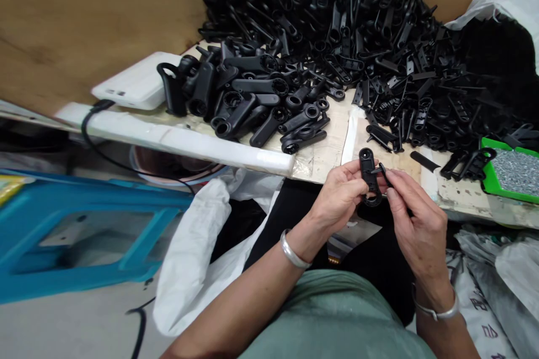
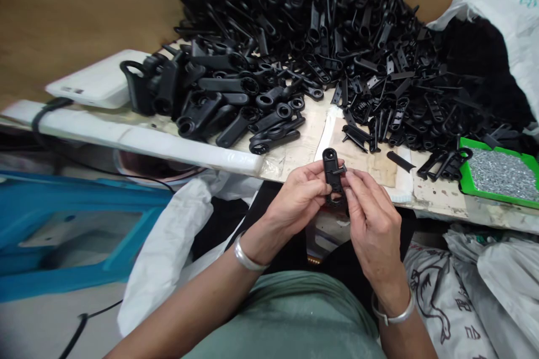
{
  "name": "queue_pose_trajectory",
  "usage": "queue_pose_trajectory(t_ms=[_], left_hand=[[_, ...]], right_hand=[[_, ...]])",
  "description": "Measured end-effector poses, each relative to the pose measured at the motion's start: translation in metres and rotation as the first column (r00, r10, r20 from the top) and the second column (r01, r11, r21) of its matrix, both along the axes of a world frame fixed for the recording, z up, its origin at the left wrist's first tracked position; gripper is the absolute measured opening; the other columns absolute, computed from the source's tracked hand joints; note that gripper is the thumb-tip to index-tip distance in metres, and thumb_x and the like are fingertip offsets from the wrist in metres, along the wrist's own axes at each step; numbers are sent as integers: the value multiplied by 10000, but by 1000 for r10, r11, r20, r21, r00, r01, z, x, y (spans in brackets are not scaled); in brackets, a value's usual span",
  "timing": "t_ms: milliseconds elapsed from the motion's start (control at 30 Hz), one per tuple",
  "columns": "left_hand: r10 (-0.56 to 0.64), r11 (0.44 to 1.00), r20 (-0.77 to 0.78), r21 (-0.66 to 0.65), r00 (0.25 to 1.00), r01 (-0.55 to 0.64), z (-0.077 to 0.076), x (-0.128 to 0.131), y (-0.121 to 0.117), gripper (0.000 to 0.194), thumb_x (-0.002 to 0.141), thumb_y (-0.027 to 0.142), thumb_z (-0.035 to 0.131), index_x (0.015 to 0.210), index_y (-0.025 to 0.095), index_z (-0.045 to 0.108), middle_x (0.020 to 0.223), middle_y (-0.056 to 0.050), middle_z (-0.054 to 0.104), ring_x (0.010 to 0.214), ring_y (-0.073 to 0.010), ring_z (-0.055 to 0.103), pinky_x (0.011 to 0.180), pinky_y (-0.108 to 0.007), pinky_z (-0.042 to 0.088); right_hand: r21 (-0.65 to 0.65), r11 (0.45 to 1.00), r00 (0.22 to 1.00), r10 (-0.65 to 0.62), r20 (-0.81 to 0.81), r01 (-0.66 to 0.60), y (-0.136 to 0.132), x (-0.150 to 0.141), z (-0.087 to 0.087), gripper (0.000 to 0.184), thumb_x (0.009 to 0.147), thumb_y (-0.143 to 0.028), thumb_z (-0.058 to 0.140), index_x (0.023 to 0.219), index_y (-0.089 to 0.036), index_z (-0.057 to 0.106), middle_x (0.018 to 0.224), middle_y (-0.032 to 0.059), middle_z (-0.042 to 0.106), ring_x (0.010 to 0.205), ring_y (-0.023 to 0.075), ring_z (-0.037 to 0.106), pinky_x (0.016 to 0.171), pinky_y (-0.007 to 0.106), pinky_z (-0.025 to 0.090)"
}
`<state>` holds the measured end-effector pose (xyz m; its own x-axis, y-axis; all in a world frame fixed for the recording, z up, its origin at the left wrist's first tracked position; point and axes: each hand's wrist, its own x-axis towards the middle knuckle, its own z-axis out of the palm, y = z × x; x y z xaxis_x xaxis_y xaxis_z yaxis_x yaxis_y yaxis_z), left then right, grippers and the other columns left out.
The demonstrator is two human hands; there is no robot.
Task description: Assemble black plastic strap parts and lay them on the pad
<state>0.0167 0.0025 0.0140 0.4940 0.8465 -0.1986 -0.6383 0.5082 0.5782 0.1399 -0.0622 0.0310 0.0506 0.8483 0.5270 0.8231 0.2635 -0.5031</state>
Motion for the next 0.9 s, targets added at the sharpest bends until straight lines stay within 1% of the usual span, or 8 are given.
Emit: queue_pose_trajectory(t_ms=[100,200,300,433,533,667,800,900], left_hand=[[15,1000,-9,12,1000,-15,0,1,-1,307,562,28,634,844,138,680,783,-34,737,673,-122,660,656,-224,476],[19,1000,-36,22,999,-18,0,2,-3,294,592,30,632,862,131,692,858,-64,747,745,-136,668,680,-223,467],[2,1000,-34,31,999,-1,-1,2,-4,304,629,18,619,900,131,700,933,-83,745,852,-164,675,778,-254,472],[1,998,-23,59,1000,1,-3,2,-6,308,674,37,651,961,139,701,1027,-94,725,969,-196,661,883,-290,463],[26,994,-28,111,999,-23,-6,4,-7,328,706,75,676,1025,154,695,1079,-94,707,1050,-220,640,927,-314,456],[58,976,-49,213,997,-47,-5,8,-10,317,748,117,682,1061,166,693,1097,-93,702,1125,-249,611,977,-342,444],[77,959,-72,278,994,-54,-4,10,-12,365,750,102,680,1106,180,693,1112,-85,701,1158,-262,595,1032,-358,427],[62,938,-117,345,991,-18,-7,10,-11,398,784,91,628,1170,182,661,1157,-80,681,1206,-254,567,1061,-350,413]], right_hand=[[-46,999,997,23,-76,-26,-2,-1,0,295,940,-183,534,1180,-253,690,1219,54,687,1120,202,654,1040,403,511],[-92,995,992,24,-124,-36,-3,1,-4,284,928,-188,548,1151,-270,704,1248,48,669,1129,205,650,1028,404,521],[-136,991,986,-10,-168,-13,-4,6,-8,274,905,-209,579,1134,-280,713,1278,48,652,1138,221,645,1020,423,524],[-191,982,942,-65,-329,1,-6,10,-6,257,856,-252,650,1100,-276,725,1243,53,674,1071,230,674,923,399,582],[-152,986,901,-130,-414,72,-5,7,1,224,818,-264,694,1038,-260,738,1119,47,724,963,211,704,844,356,609],[-104,983,885,-180,-428,150,4,-5,-1,221,819,-273,687,1032,-229,730,1083,65,722,934,215,697,865,383,590],[-29,989,918,-146,-368,146,14,-11,-11,196,851,-254,646,1029,-221,723,1063,70,711,994,221,665,931,416,542],[28,990,943,-121,-310,137,17,-13,-14,175,863,-223,627,1009,-222,723,1040,67,717,1002,214,659,931,401,534]])
